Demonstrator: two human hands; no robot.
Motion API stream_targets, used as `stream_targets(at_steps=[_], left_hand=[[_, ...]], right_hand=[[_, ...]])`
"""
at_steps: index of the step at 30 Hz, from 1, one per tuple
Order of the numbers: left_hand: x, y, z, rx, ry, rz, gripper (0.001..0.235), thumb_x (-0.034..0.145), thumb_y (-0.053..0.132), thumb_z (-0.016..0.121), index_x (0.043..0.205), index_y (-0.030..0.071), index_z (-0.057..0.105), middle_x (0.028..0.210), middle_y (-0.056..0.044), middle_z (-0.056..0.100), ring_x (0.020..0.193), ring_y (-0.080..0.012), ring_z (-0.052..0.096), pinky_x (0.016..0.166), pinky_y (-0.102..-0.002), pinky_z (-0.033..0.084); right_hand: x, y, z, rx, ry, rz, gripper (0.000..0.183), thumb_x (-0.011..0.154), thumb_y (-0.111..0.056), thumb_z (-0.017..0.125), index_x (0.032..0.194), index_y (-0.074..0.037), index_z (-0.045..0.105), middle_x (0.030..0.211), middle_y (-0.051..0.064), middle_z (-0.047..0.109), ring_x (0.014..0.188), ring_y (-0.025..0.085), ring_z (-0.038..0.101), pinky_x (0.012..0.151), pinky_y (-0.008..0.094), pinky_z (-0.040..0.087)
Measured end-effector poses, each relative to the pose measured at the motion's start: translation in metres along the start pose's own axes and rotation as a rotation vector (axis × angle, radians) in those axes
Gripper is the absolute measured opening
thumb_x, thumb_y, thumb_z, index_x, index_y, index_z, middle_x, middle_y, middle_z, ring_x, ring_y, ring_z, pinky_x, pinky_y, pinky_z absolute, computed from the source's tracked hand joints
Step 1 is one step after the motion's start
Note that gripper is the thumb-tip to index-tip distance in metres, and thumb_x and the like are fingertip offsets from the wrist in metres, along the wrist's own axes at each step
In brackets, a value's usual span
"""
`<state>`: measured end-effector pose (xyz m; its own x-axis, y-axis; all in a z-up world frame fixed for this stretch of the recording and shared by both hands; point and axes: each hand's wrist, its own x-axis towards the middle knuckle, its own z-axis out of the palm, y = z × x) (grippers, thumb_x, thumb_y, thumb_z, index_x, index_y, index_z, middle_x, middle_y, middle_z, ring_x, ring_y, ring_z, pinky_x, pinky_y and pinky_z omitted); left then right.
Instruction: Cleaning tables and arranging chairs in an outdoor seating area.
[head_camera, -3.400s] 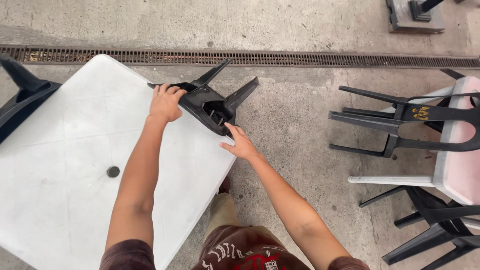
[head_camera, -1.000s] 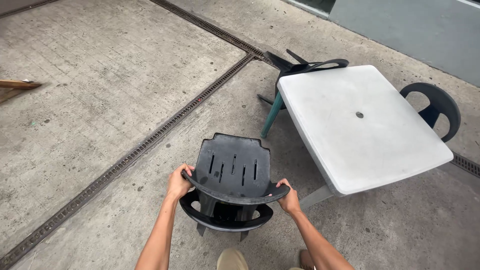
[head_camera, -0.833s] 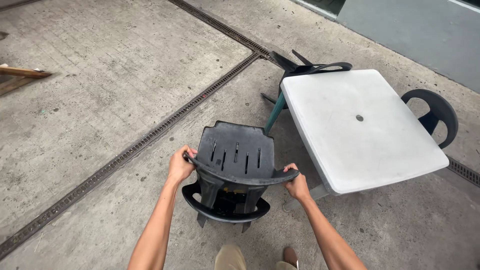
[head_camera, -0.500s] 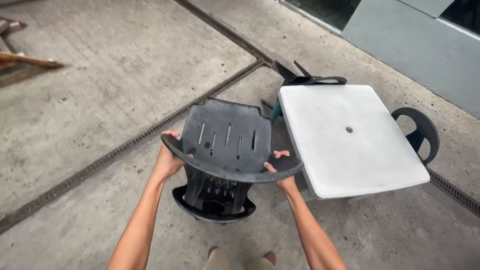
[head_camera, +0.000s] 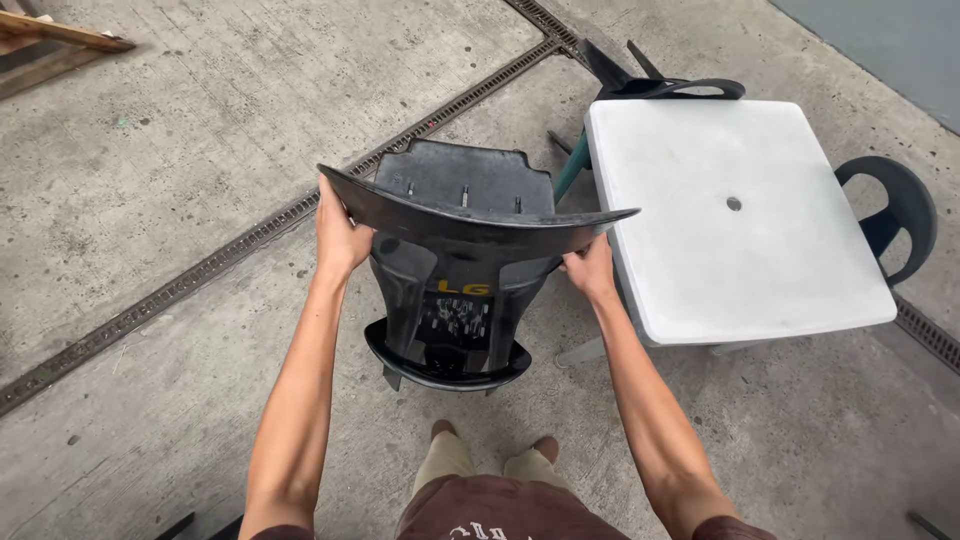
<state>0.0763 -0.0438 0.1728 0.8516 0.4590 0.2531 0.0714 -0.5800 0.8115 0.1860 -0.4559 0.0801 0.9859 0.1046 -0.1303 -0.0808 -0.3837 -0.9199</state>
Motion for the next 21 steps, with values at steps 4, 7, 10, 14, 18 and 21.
stream_targets(at_steps=[4,7,10,14,18,21], left_hand=[[0.024,0.078,-0.040,-0.036,0.031,0.004,0.091,0.078,0.000,0.079,0.153,-0.003,0.028,0.114,-0.018,0.070,0.098,-0.0279,0.070,0.081,-0.039,0.057],[0.040,0.137,-0.075,-0.145,0.067,0.110,0.087,0.080,0.000,0.075,0.156,0.002,0.032,0.120,-0.016,0.071,0.105,-0.0281,0.074,0.087,-0.037,0.059],[0.026,0.118,-0.055,0.025,0.189,0.334,0.089,0.078,0.010,0.083,0.153,0.004,0.035,0.126,-0.021,0.069,0.109,-0.0372,0.072,0.088,-0.041,0.058],[0.056,0.049,-0.005,0.072,0.173,0.152,0.059,0.089,0.013,0.075,0.143,0.009,0.050,0.120,-0.020,0.074,0.110,-0.0395,0.073,0.092,-0.045,0.057],[0.050,0.054,0.005,0.065,0.109,-0.012,0.068,0.078,-0.001,0.058,0.145,0.008,0.047,0.113,-0.022,0.073,0.105,-0.0431,0.069,0.091,-0.048,0.054],[0.057,0.066,0.004,0.103,0.121,0.078,0.068,0.077,-0.004,0.058,0.142,0.006,0.046,0.111,-0.026,0.070,0.106,-0.0485,0.065,0.090,-0.051,0.052]], right_hand=[[-0.005,-0.100,-0.038,0.148,-0.010,-0.257,0.048,0.086,0.009,0.067,0.128,-0.004,0.047,0.110,0.010,0.060,0.084,0.017,0.069,0.059,0.031,0.062],[-0.008,-0.189,-0.067,0.291,-0.012,-0.415,0.048,0.084,0.013,0.065,0.121,-0.005,0.041,0.115,0.006,0.061,0.090,0.013,0.068,0.059,0.028,0.061],[-0.011,-0.192,-0.081,0.074,0.083,-0.417,0.030,0.097,0.012,0.068,0.120,-0.002,0.056,0.097,0.011,0.068,0.083,0.017,0.068,0.067,0.029,0.055],[0.044,-0.134,-0.029,0.271,0.123,-0.161,0.038,0.096,-0.010,0.067,0.128,-0.002,0.048,0.103,0.012,0.062,0.074,0.014,0.064,0.054,0.029,0.056],[0.048,-0.111,-0.031,0.076,0.184,0.094,0.047,0.103,-0.029,0.063,0.135,0.002,0.050,0.115,0.019,0.072,0.076,0.022,0.071,0.052,0.032,0.058],[0.046,-0.118,-0.037,0.153,0.170,0.032,0.049,0.100,-0.023,0.062,0.139,0.000,0.044,0.120,0.018,0.067,0.082,0.023,0.073,0.051,0.033,0.061]])
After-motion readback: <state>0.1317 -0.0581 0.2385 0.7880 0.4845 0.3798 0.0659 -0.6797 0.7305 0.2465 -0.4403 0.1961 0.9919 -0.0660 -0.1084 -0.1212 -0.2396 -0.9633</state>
